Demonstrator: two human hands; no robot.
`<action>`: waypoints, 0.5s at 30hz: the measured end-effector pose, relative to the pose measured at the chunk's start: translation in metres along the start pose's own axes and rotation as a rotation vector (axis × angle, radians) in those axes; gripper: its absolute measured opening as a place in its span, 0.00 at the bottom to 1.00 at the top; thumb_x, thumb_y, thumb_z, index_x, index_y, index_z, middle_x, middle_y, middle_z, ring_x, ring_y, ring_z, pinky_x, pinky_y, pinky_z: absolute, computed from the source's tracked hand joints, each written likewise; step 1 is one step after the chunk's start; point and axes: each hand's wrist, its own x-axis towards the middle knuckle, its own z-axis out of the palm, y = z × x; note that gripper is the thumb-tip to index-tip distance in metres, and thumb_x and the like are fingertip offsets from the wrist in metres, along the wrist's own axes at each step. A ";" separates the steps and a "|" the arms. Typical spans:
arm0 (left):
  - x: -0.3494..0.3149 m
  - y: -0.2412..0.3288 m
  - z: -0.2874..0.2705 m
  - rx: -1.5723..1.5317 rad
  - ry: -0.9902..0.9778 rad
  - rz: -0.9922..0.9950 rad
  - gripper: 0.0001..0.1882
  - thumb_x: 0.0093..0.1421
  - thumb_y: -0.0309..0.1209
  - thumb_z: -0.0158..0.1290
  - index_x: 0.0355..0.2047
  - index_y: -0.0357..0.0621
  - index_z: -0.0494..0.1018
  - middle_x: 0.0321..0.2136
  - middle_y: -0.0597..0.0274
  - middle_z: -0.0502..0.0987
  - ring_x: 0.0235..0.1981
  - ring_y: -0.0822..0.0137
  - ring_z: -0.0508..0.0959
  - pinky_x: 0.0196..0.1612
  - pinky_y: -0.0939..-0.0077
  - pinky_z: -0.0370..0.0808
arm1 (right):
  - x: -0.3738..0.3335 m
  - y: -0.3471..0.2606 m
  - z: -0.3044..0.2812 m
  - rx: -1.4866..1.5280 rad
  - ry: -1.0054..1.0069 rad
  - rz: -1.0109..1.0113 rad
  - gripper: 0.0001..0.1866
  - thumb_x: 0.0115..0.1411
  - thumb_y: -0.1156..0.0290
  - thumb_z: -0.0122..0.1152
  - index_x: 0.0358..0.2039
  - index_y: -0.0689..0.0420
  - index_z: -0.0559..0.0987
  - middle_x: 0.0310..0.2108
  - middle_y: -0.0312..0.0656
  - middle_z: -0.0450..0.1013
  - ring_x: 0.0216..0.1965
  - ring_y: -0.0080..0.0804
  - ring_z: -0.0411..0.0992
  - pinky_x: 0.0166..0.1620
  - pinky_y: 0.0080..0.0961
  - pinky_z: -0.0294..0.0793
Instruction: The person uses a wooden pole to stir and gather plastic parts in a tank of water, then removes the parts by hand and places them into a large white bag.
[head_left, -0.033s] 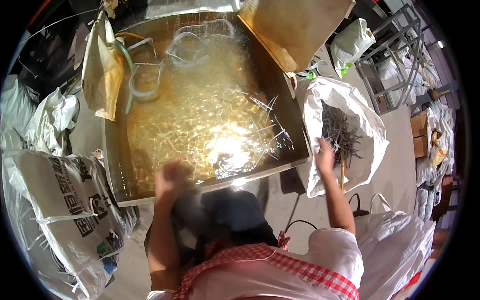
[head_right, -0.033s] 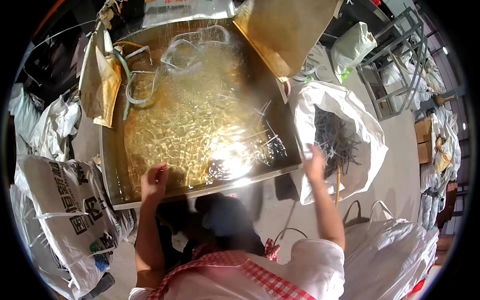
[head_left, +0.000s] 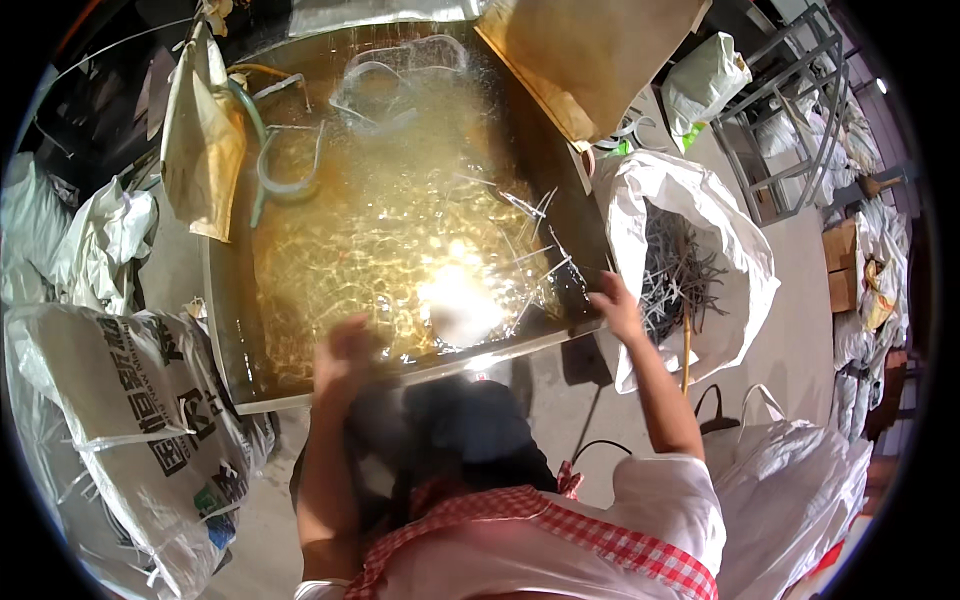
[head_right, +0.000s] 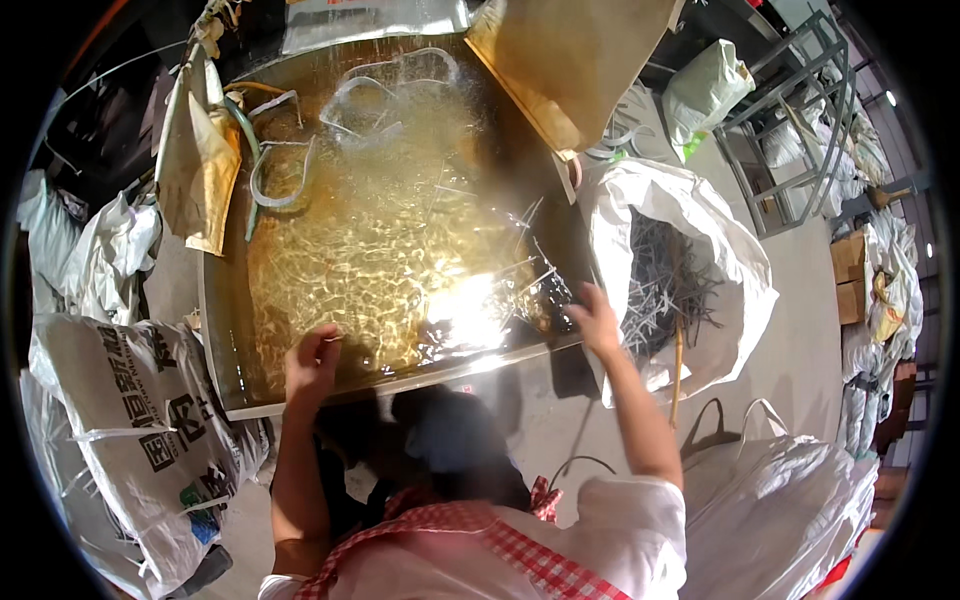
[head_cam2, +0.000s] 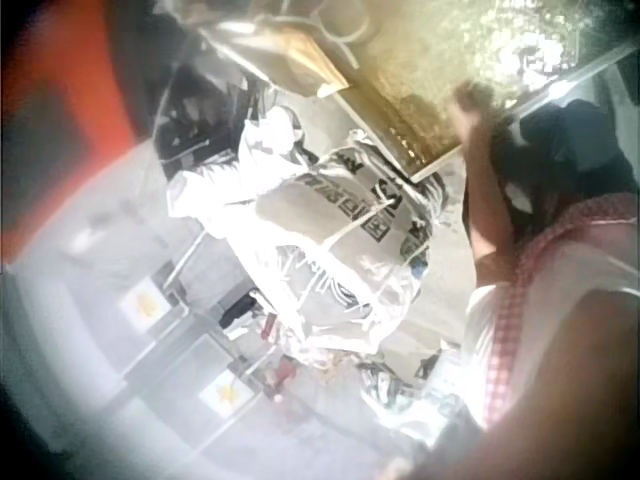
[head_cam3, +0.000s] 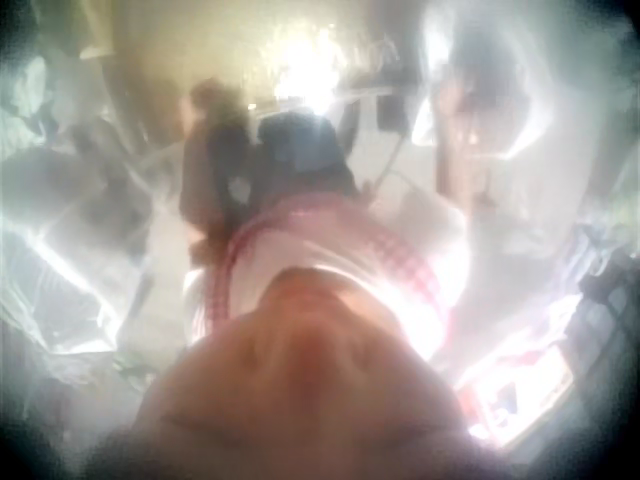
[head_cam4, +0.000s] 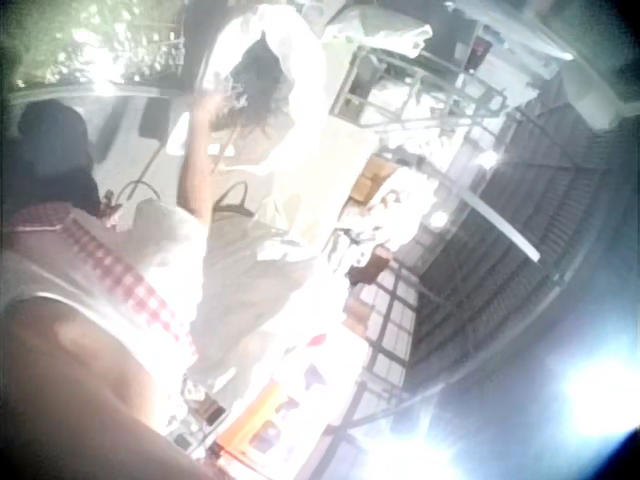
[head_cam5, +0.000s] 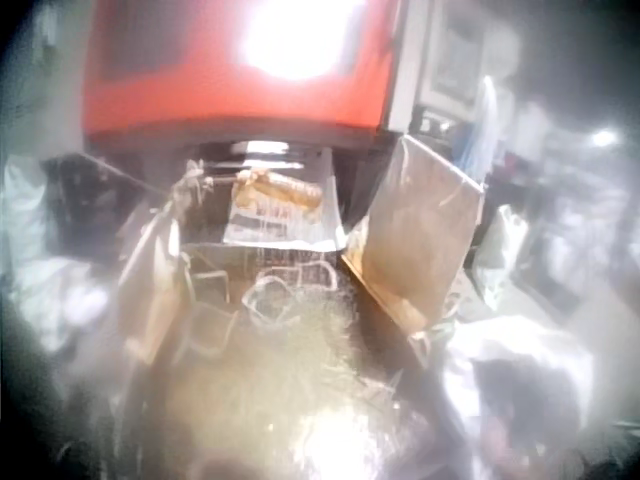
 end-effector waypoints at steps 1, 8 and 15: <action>0.002 0.003 0.002 0.052 -0.022 -0.005 0.11 0.53 0.25 0.53 0.38 0.37 0.73 0.26 0.59 0.76 0.26 0.74 0.74 0.28 0.81 0.71 | 0.017 0.030 0.043 0.060 -0.047 0.053 0.24 0.53 0.70 0.61 0.47 0.67 0.65 0.46 0.46 0.67 0.46 0.30 0.66 0.45 0.28 0.68; -0.001 -0.012 0.010 0.394 -0.192 -0.016 0.14 0.53 0.31 0.52 0.41 0.41 0.72 0.30 0.51 0.75 0.29 0.55 0.76 0.33 0.67 0.72 | 0.122 0.052 0.164 0.408 0.371 0.775 0.15 0.51 0.64 0.63 0.30 0.63 0.73 0.21 0.37 0.67 0.17 0.27 0.63 0.20 0.27 0.63; -0.002 -0.010 0.000 0.461 -0.239 0.094 0.15 0.53 0.30 0.50 0.42 0.42 0.70 0.33 0.49 0.74 0.32 0.50 0.75 0.35 0.63 0.71 | 0.117 0.008 0.164 1.125 0.311 0.719 0.08 0.60 0.72 0.43 0.23 0.53 0.65 0.17 0.38 0.63 0.21 0.31 0.64 0.28 0.33 0.70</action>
